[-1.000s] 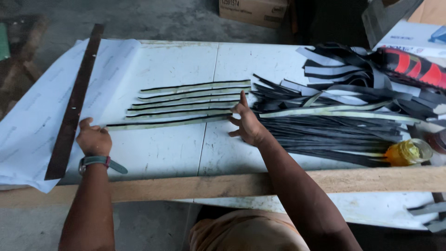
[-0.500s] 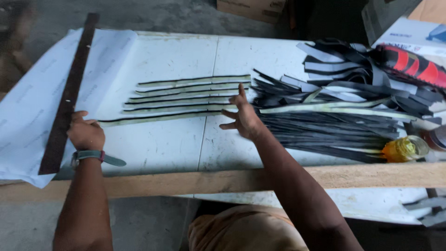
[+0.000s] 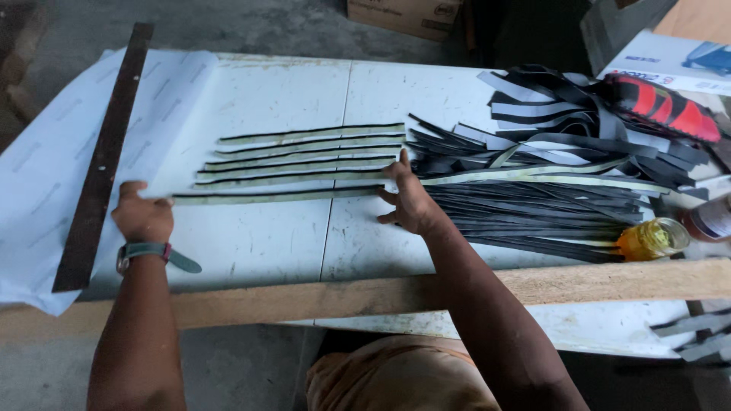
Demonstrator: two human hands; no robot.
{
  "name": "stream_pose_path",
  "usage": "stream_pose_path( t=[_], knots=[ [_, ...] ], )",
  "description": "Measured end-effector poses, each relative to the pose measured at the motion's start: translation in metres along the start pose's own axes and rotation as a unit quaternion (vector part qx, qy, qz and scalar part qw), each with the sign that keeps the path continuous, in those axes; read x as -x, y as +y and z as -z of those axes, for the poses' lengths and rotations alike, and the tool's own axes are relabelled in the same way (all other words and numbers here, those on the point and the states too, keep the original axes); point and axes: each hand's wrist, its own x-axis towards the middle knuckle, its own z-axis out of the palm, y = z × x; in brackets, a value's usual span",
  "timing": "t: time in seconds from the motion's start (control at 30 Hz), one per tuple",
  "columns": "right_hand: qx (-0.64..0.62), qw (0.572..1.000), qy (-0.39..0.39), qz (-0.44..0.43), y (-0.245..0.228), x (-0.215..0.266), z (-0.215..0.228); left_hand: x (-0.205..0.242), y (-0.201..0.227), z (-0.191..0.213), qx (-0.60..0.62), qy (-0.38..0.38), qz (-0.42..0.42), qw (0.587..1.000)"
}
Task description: The person repeatedly applies a yellow substance from a small jar onto long, thin rubber strips using a small brush. They place each treated strip onto a wooden board and then move it to a growing pile on the table.
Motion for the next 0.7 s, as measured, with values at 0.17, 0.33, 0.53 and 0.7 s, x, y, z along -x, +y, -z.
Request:
stream_pose_path(
  t=[0.17, 0.33, 0.53, 0.7],
  knots=[
    [0.031, 0.999, 0.001, -0.013, 0.005, -0.002, 0.001, -0.006, -0.023, -0.007, -0.069, 0.049, -0.035, 0.996],
    [-0.031, 0.999, 0.006, 0.036, 0.009, -0.002, 0.009, 0.001, 0.009, 0.000, 0.002, -0.045, -0.186, 0.982],
    [-0.077, 0.996, 0.012, 0.048, 0.011, -0.005, 0.022, 0.082, 0.173, -0.012, 0.166, -0.367, -0.264, 0.876],
    [-0.126, 0.990, 0.021, 0.068, 0.011, -0.005, 0.037, 0.121, 0.276, -0.004, 0.179, -0.398, -0.317, 0.842]
  ],
)
